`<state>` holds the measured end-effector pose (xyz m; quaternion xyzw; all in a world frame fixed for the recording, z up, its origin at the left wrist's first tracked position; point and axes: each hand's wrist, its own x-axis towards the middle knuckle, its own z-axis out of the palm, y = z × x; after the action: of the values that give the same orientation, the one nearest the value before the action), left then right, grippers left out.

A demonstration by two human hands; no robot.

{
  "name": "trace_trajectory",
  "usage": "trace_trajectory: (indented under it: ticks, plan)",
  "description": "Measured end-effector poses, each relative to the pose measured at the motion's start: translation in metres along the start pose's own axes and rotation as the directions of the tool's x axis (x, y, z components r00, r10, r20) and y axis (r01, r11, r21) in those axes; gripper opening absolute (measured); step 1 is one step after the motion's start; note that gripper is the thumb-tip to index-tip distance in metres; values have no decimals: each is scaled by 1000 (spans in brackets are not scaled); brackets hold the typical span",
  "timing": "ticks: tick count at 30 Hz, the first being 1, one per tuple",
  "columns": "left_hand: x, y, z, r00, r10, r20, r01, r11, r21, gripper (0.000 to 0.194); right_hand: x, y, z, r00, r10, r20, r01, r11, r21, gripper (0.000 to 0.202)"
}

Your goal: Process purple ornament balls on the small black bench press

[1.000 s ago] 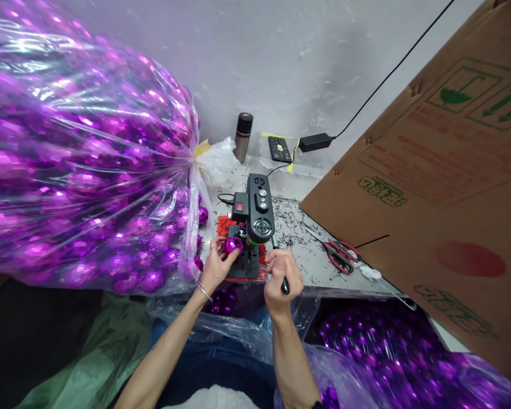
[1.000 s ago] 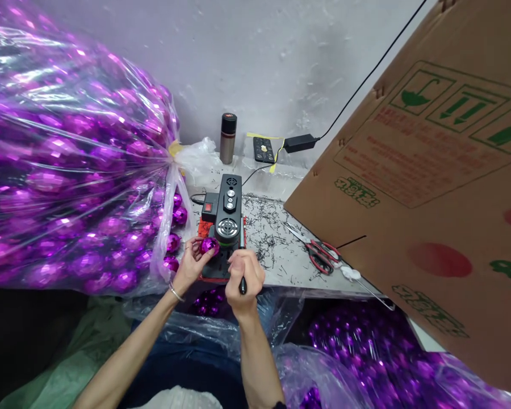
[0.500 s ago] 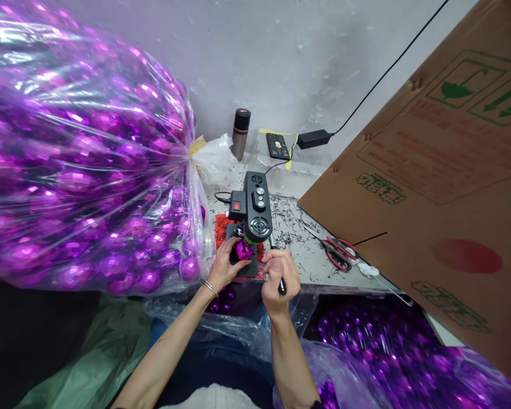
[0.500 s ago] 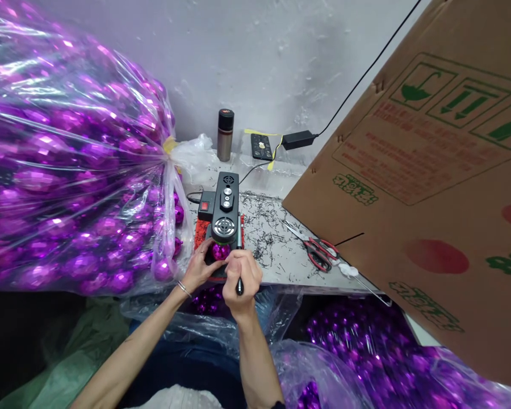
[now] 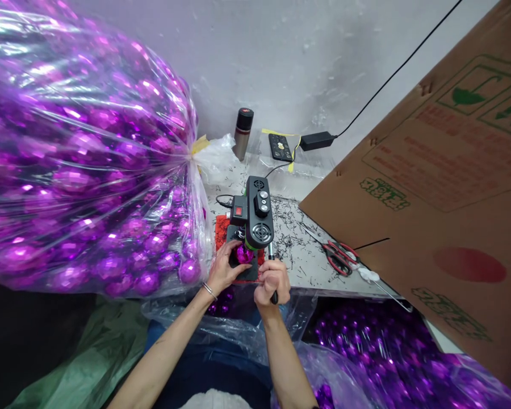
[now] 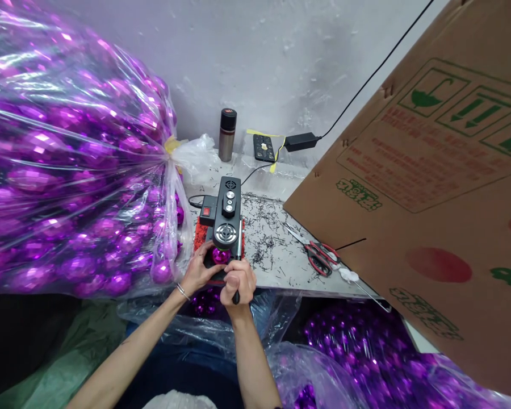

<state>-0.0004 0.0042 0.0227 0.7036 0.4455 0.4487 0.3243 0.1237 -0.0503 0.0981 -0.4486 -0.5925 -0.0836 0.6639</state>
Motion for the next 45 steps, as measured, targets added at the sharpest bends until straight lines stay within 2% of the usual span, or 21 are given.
trace_trajectory:
  ticks: [12, 22, 30, 34, 36, 39, 41, 43, 45]
  plan:
    - [-1, -3, 2, 1000, -23, -12, 22, 999, -23, 56, -8, 6, 2, 1000, -21, -11, 20, 999, -37, 33]
    - [1, -4, 3, 999, -35, -11, 34, 997, -67, 56, -5, 7, 4, 1000, -19, -3, 19, 1000, 9, 37]
    - [2, -8, 5, 998, -60, -10, 59, 995, -77, 59, -7, 10, 4, 997, -69, 18, 68, 997, 30, 33]
    - [6, -9, 5, 999, -35, -7, 34, 998, -48, 59, 7, 2, 0, 995, -83, 50, 80, 995, 52, 34]
    - [5, -8, 4, 1000, -7, -7, 7, 1000, -26, 58, 22, -8, -3, 999, -15, 36, 13, 998, 63, 35]
    - [-7, -3, -2, 998, 66, -7, -66, 997, 41, 60, 46, -25, -6, 984, 167, 61, -171, 984, 58, 35]
    - [-22, 4, -12, 989, 148, 20, -149, 982, 116, 63, 55, -32, -8, 967, 241, 80, -246, 967, 64, 37]
    - [-36, 12, -27, 977, 210, 34, -212, 955, 207, 55, 57, -34, -9, 963, 255, 84, -261, 963, 72, 38]
    - [-44, 17, -48, 974, 224, -28, -203, 925, 320, 37, 53, -33, -8, 966, 247, 77, -252, 965, 72, 38]
